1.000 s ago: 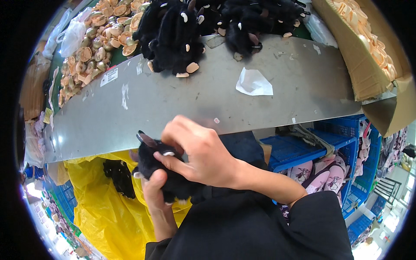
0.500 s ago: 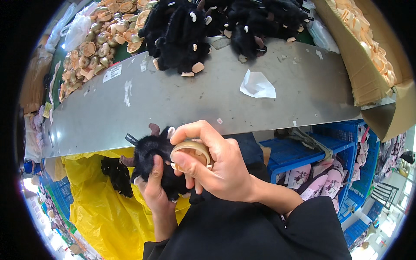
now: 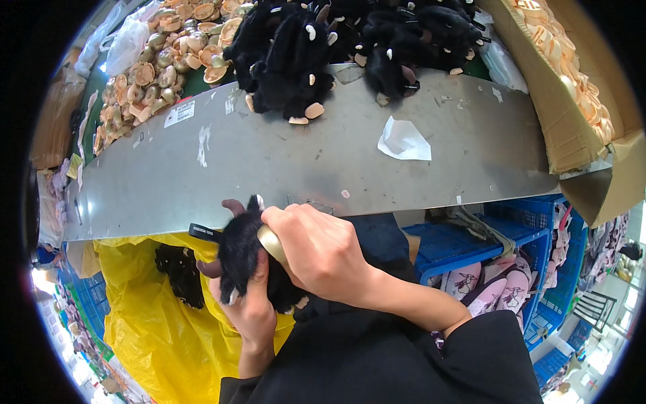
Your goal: The person repeatedly picks up black hair scrunchies and beige plastic hair clips from a metal table, inserts the clip into the scrunchie, and places the assembled unit back on the table. The process is repeated continuously with no other tools or secondary actions shown.
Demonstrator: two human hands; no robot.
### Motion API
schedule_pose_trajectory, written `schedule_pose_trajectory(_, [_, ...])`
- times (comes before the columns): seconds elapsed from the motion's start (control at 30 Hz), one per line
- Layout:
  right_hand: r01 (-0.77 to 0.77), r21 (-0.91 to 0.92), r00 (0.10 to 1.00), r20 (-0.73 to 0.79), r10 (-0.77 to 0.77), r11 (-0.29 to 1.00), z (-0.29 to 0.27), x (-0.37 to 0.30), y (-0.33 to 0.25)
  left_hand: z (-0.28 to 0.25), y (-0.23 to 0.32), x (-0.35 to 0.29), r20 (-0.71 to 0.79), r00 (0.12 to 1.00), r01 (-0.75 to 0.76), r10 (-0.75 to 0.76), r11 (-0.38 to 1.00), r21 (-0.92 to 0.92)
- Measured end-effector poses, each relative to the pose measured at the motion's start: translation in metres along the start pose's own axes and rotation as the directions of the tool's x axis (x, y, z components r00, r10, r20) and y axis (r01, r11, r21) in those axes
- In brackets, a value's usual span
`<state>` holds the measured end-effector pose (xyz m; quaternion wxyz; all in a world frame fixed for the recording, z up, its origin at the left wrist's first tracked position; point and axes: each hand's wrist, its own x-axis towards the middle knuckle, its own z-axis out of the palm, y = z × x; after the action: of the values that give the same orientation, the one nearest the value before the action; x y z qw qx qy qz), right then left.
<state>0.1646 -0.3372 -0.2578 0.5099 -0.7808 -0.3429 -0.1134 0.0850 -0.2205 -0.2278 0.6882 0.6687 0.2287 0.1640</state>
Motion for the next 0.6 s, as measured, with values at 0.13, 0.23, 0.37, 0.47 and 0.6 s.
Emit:
schedule_pose_trajectory(0.13, [-0.004,0.111,0.999,0.045,-0.001,0.994,0.001,0.005,-0.002,-0.006,-0.004,0.005,0.078,0.997,0.000,0.000,1.000,-0.008])
schedule_pose_trajectory(0.23, [-0.039,0.116,0.974,0.227,0.012,0.992,-0.005,0.004,0.002,-0.010,-0.011,0.003,0.098,0.995,0.006,-0.004,1.000,-0.012])
schedule_pose_trajectory(0.37, [-0.098,0.271,0.984,0.169,0.053,0.958,-0.014,0.009,0.010,-0.015,-0.010,0.002,0.201,0.976,0.107,-0.085,0.989,-0.101])
schedule_pose_trajectory(0.47, [-0.319,0.484,0.942,0.256,0.216,0.815,-0.022,0.006,0.009,-0.016,-0.004,0.000,0.204,0.943,0.317,-0.262,0.891,-0.326])
schedule_pose_trajectory(0.6, [-0.444,0.552,0.892,0.344,0.292,0.706,-0.023,0.010,-0.002,-0.021,-0.006,-0.009,0.324,0.876,0.482,-0.358,0.661,-0.575])
